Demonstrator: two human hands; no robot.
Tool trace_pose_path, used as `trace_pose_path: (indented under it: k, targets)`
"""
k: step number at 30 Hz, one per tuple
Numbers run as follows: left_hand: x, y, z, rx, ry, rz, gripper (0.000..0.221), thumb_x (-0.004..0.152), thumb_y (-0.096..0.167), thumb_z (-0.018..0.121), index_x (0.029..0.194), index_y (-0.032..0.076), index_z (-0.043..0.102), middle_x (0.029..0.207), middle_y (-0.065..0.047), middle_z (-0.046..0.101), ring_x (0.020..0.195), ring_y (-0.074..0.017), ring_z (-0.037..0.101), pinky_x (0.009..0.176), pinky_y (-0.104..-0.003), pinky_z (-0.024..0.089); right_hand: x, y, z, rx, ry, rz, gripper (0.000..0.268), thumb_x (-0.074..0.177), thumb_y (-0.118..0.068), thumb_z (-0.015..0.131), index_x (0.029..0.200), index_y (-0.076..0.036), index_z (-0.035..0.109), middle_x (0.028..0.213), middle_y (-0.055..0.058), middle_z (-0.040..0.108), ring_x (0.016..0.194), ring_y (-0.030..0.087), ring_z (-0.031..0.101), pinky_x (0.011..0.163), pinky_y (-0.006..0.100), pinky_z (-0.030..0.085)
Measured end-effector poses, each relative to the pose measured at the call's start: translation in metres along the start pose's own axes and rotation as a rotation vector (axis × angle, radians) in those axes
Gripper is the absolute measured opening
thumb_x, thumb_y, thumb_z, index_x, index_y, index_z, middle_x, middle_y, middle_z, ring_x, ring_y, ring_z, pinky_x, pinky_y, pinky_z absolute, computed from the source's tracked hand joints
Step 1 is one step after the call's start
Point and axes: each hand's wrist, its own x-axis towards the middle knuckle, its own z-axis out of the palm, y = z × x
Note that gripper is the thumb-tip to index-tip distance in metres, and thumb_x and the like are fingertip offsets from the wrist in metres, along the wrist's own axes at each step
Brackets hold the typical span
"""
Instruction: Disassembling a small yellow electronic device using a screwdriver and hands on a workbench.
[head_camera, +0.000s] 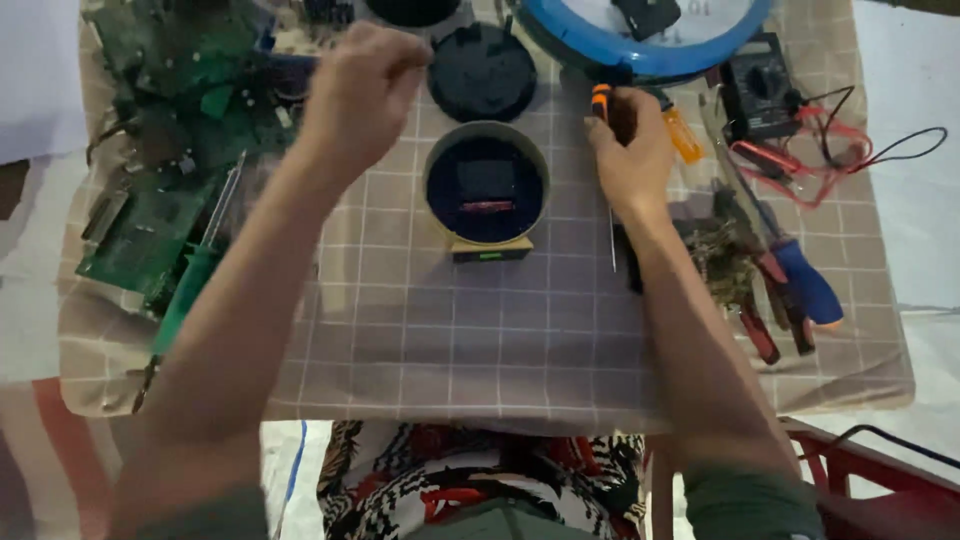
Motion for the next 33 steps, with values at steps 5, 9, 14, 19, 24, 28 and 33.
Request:
trace_pose_path:
  k: [5, 9, 14, 19, 24, 28, 33]
  targets:
    - [0.003, -0.018, 0.047, 0.124, -0.131, -0.106, 0.031, 0.098, 0.008, 0.067, 0.128, 0.009, 0.073, 0.120, -0.020, 0.060, 0.094, -0.0378, 0.066, 0.070, -0.047, 0.053, -0.005, -0.008, -0.004, 0.042, -0.005, -0.027, 0.034, 0.095, -0.022, 0.070, 0.124, -0.007, 0.061, 0.114, 0.008, 0.066, 0.101, 0.021, 0.063, 0.087, 0.037, 0.051]
    - [-0.005, -0.037, 0.067, 0.168, -0.236, -0.229, 0.040, 0.097, 0.013, 0.053, 0.130, 0.016, 0.074, 0.117, -0.020, 0.059, 0.101, -0.0442, 0.060, 0.076, -0.053, 0.049, -0.004, -0.005, 0.003, 0.030, -0.005, 0.030, 0.037, 0.096, -0.024, 0.071, 0.129, -0.010, 0.060, 0.122, 0.009, 0.067, 0.109, 0.024, 0.066, 0.092, 0.041, 0.053]
    - [-0.005, -0.049, 0.087, 0.189, -0.155, -0.200, 0.040, 0.091, 0.009, 0.066, 0.129, 0.020, 0.075, 0.112, -0.019, 0.064, 0.105, -0.0442, 0.059, 0.074, -0.055, 0.049, -0.005, -0.008, 0.004, 0.044, 0.012, 0.034, 0.039, 0.096, -0.022, 0.072, 0.131, -0.010, 0.060, 0.126, 0.010, 0.067, 0.115, 0.025, 0.065, 0.099, 0.040, 0.051]
    - [-0.008, -0.053, 0.099, 0.110, -0.041, -0.180, 0.028, 0.089, 0.010, 0.073, 0.114, 0.021, 0.081, 0.104, -0.014, 0.067, 0.098, -0.0418, 0.063, 0.076, -0.051, 0.051, -0.005, -0.003, 0.004, 0.009, 0.013, 0.060, 0.041, 0.095, -0.024, 0.072, 0.132, -0.011, 0.060, 0.125, 0.007, 0.069, 0.114, 0.022, 0.066, 0.099, 0.037, 0.051]
    - [-0.023, -0.035, 0.081, 0.114, 0.080, -0.052, 0.031, 0.091, 0.018, 0.080, 0.122, 0.022, 0.074, 0.115, -0.013, 0.064, 0.100, -0.0355, 0.064, 0.072, -0.046, 0.054, -0.004, -0.001, 0.004, 0.050, -0.010, 0.027, 0.038, 0.097, -0.019, 0.071, 0.132, -0.007, 0.059, 0.124, 0.011, 0.065, 0.112, 0.023, 0.064, 0.095, 0.038, 0.052]
    - [-0.021, -0.036, 0.078, -0.018, -0.011, -0.054, 0.031, 0.098, 0.029, 0.076, 0.125, 0.014, 0.075, 0.114, -0.018, 0.061, 0.104, -0.0384, 0.062, 0.085, -0.047, 0.051, -0.003, -0.002, 0.004, -0.005, 0.004, -0.067, 0.037, 0.096, -0.015, 0.072, 0.129, -0.003, 0.061, 0.119, 0.013, 0.069, 0.108, 0.024, 0.067, 0.093, 0.039, 0.054]
    - [-0.021, -0.035, 0.085, -0.012, 0.059, -0.042, 0.029, 0.096, 0.036, 0.079, 0.119, 0.018, 0.075, 0.103, -0.012, 0.067, 0.095, -0.0325, 0.065, 0.075, -0.042, 0.052, -0.005, -0.011, 0.006, 0.006, -0.016, -0.031, 0.036, 0.096, -0.011, 0.071, 0.129, -0.003, 0.060, 0.120, 0.012, 0.067, 0.109, 0.023, 0.064, 0.095, 0.037, 0.053]
